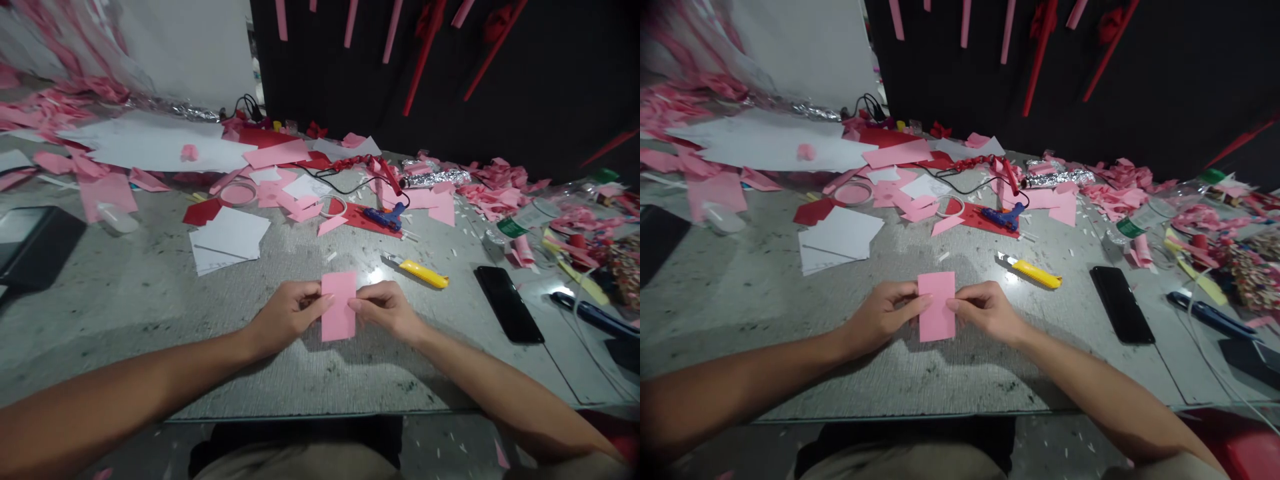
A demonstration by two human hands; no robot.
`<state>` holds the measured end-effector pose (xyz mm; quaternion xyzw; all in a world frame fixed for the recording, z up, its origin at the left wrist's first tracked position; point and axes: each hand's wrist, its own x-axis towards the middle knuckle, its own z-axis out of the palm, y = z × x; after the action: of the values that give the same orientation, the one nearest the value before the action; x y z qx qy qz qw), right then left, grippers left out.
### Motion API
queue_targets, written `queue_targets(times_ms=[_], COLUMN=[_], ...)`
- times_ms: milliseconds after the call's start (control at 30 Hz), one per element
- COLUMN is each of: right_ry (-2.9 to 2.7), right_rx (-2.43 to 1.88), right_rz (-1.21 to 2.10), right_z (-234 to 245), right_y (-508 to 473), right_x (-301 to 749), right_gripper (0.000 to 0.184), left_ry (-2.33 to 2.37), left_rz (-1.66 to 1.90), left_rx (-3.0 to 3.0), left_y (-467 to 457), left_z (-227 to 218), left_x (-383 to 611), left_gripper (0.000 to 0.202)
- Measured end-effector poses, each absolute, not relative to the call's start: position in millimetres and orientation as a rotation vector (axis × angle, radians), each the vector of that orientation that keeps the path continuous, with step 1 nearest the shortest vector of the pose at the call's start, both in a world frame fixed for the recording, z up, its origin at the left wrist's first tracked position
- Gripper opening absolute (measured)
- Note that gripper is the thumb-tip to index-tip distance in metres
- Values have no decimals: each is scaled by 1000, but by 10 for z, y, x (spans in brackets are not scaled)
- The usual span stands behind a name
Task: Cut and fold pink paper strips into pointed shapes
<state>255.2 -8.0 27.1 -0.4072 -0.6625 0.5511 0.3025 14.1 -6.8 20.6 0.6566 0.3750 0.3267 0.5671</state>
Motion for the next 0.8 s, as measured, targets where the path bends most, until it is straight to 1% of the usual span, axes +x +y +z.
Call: queue_targets(times_ms=[133, 267, 333, 433, 500, 700, 800], right_ry=[-1691, -1538, -1438, -1341, -1325, -1454, -1482], right_rx=[-1073, -1091, -1085, -1066, -1053, -997, -976], right_rz=[1475, 1487, 1506, 1524, 1544, 1583, 1633], right_z=[262, 203, 160, 104, 87, 137, 170], right_y=[-72, -39, -17, 10, 22, 14, -22], right_x=[2534, 2531, 2531, 2524, 2518, 2504, 2493], right_gripper=[54, 52, 46, 34, 30, 36, 45], left_ry=[899, 909, 907, 936, 945, 962, 945], left_rz=[764, 780, 777, 772, 765, 799, 787], left_rx=[1620, 1621, 1617, 1629, 1626, 1655, 1667], left_y=[-75, -71, -68, -70, -73, -92, -99], left_z=[192, 174, 183, 216, 236, 230, 198], left_x=[134, 119, 117, 123, 132, 153, 164], left_gripper=[40, 47, 47, 39, 35, 29, 22])
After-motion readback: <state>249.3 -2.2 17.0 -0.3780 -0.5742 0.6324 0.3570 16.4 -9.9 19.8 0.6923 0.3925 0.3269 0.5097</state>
